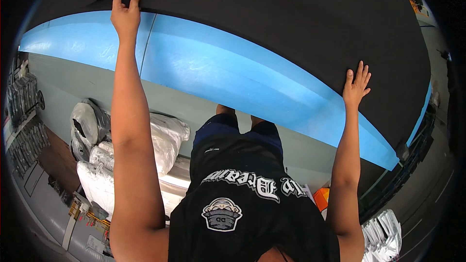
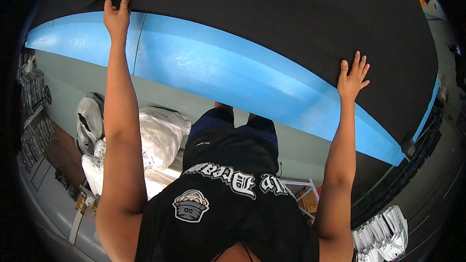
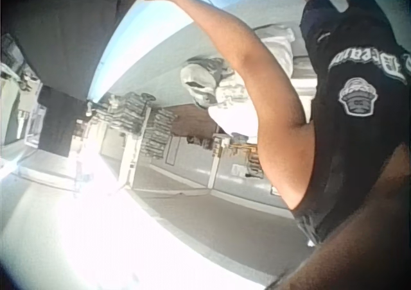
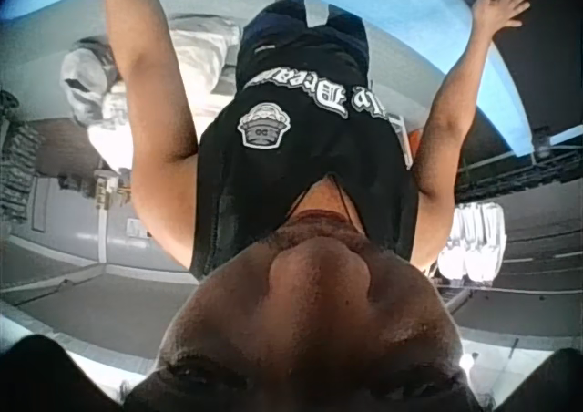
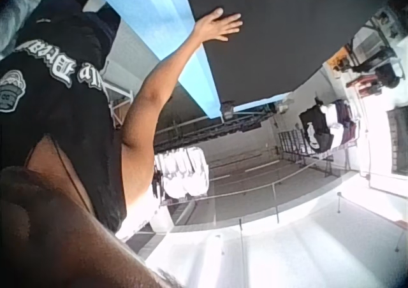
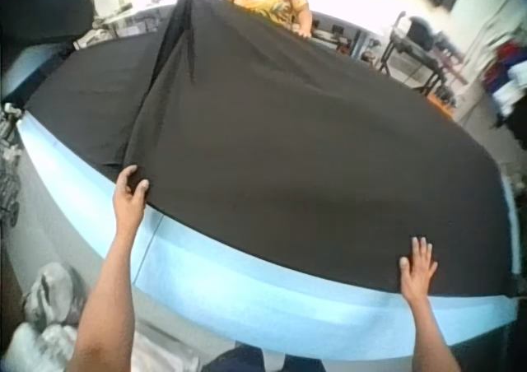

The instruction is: The person aligns and flattens layers of fabric on a table by hand, cuts the fabric using an electric fabric cutter, and pulls and spreads more fabric across the table.

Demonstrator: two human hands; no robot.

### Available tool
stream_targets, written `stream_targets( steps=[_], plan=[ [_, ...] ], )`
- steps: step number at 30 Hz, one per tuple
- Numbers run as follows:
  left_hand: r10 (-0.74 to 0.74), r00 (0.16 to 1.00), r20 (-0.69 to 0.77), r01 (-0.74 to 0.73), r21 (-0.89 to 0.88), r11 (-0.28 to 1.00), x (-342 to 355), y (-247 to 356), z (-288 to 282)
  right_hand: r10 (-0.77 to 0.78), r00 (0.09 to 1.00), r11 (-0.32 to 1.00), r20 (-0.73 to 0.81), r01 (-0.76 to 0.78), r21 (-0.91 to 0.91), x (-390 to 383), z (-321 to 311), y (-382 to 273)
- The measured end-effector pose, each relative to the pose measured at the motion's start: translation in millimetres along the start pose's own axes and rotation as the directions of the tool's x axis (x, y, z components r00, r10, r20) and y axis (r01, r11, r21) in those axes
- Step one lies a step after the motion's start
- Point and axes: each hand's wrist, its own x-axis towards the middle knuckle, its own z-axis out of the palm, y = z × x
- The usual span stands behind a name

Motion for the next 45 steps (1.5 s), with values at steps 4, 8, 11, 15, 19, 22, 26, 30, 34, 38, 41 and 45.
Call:
stream_targets(
  steps=[4, 8, 11, 15, 19, 22, 26, 30, 34, 38, 41, 45],
  plan=[
    [0.108, 0.993, -0.054, -0.09, 0.264, 0.96, -2, -1, -1, -0.012, 1.0, 1.0, 0.002, 0.012, 0.007, 0, 0, -1],
    [0.124, 0.987, -0.1, -0.12, 0.046, 0.992, 10, 9, -2, -0.006, 1.0, 1.0, 0.003, 0.005, 0.008, -1, -1, 6],
    [0.202, 0.973, -0.109, -0.202, 0.01, 0.979, 20, 18, -9, -0.013, 1.0, 1.0, 0.009, 0.012, 0.019, 0, -3, 2],
    [0.194, 0.98, -0.038, -0.175, 0.291, 0.941, 1, -5, 8, 0.007, 1.0, 1.0, 0.014, -0.007, 0.024, 0, -1, -1],
    [0.185, 0.981, -0.055, -0.164, 0.269, 0.949, -2, -4, 4, 0.003, 1.0, 1.0, 0.008, -0.003, -0.014, -3, 0, 2],
    [0.137, 0.99, -0.04, -0.122, 0.259, 0.958, -2, 1, 3, 0.003, 1.0, 1.0, -0.003, -0.003, -0.015, -1, -1, 2],
    [0.154, 0.987, -0.042, -0.137, 0.271, 0.953, -4, 0, 0, 0.013, 1.0, 1.0, -0.012, -0.013, -0.01, -3, -2, -1],
    [0.141, 0.99, -0.021, -0.133, 0.22, 0.966, -2, -8, 1, 0.016, 1.0, 1.0, -0.023, -0.016, -0.01, -5, -2, -1],
    [0.202, 0.979, 0.017, -0.201, 0.235, 0.951, 6, -16, -13, 0.005, 0.999, 1.0, -0.033, -0.005, -0.004, -3, 1, -8],
    [-0.15, 0.954, 0.26, -0.093, 0.732, 0.674, 15, 38, -19, 0.028, 0.999, 0.999, -0.037, -0.029, -0.038, -9, 0, -3],
    [0.543, 0.69, 0.479, -0.705, 0.271, 0.655, -14, 125, 24, 0.025, 0.999, 0.999, -0.046, -0.027, -0.042, -10, 1, -7],
    [0.538, 0.086, 0.838, -0.87, -0.2, 0.45, -78, 175, 100, 0.023, 0.998, 1.0, -0.055, -0.024, -0.019, -10, 0, -15]
  ],
)
